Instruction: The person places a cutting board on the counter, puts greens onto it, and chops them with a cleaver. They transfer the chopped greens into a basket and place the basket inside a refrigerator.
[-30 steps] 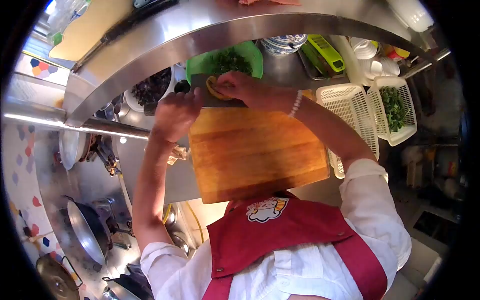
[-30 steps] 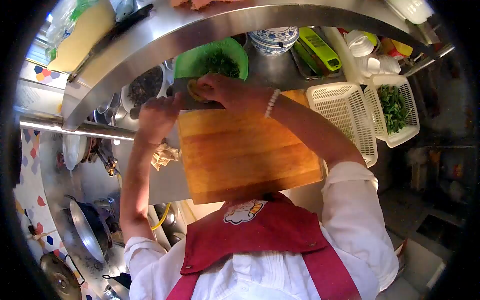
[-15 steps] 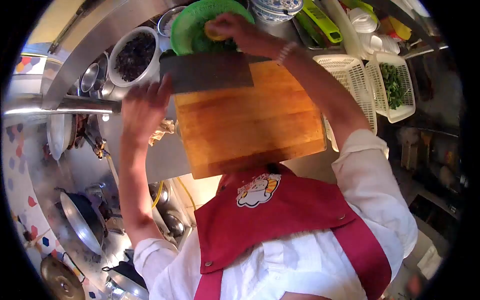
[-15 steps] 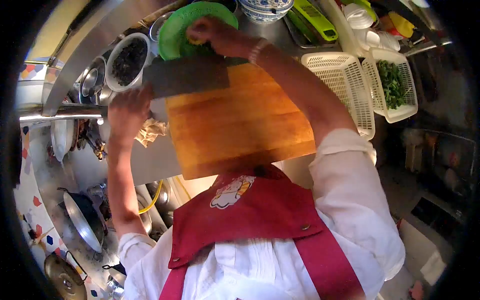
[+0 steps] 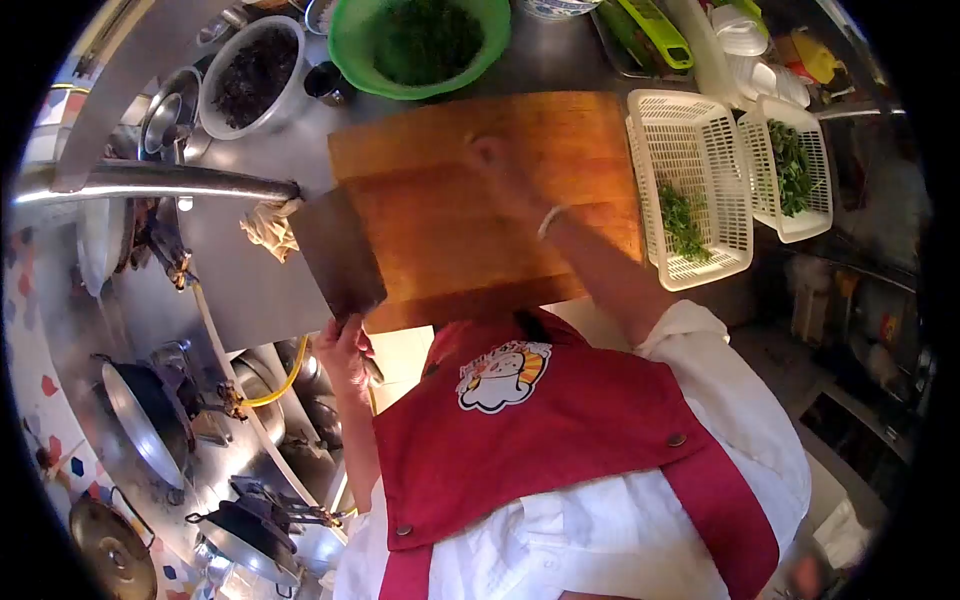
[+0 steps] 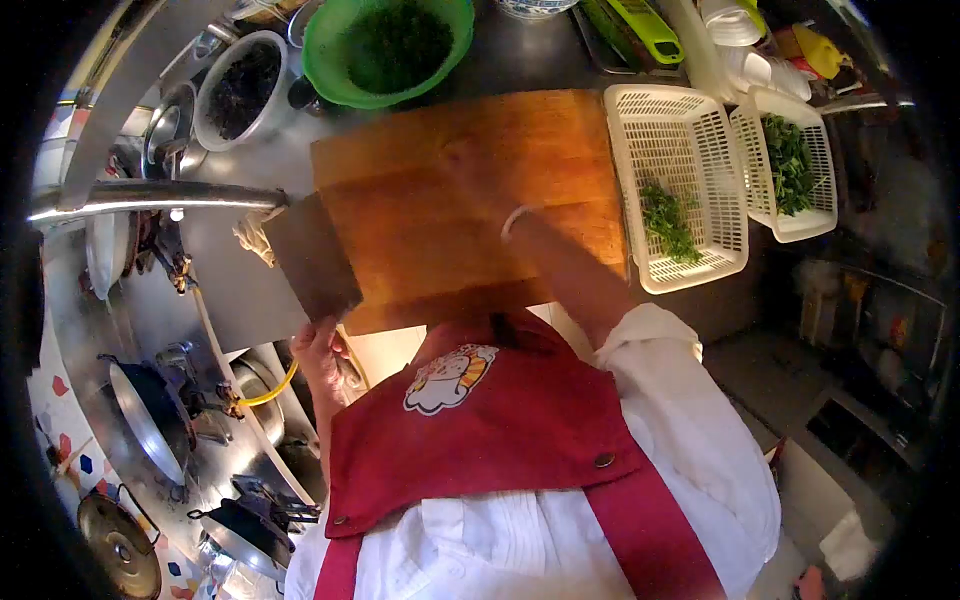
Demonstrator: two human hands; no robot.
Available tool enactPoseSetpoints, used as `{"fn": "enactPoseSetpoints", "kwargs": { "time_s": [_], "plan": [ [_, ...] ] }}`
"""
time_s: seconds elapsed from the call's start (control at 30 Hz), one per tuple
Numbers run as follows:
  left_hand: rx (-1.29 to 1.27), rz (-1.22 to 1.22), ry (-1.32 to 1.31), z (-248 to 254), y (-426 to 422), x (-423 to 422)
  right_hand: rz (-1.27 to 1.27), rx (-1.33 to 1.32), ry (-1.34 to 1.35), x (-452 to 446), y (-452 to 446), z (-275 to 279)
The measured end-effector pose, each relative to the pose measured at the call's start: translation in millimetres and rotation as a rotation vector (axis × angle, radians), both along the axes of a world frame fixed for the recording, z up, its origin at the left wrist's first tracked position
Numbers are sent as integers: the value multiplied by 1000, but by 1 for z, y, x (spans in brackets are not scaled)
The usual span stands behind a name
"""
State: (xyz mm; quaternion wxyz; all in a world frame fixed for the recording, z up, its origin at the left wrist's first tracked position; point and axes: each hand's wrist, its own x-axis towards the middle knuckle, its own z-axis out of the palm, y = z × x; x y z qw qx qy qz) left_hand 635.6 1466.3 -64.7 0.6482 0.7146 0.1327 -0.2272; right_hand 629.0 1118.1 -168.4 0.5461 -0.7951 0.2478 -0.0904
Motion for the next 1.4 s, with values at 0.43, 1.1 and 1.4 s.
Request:
{"fn": "enactPoseSetpoints", "kwargs": {
  "time_s": [0.43, 1.1, 1.4],
  "plan": [
    [-201, -72, 379, -47, -7, -55, -101, -842, 96, -44, -102, -37],
    [-93, -369, 398, -41, -55, -54, 61, -393, 113, -109, 128, 35],
    [-267, -315, 345, 33, -83, -6, -131, -362, -266, -36, 32, 146]
  ]
}}
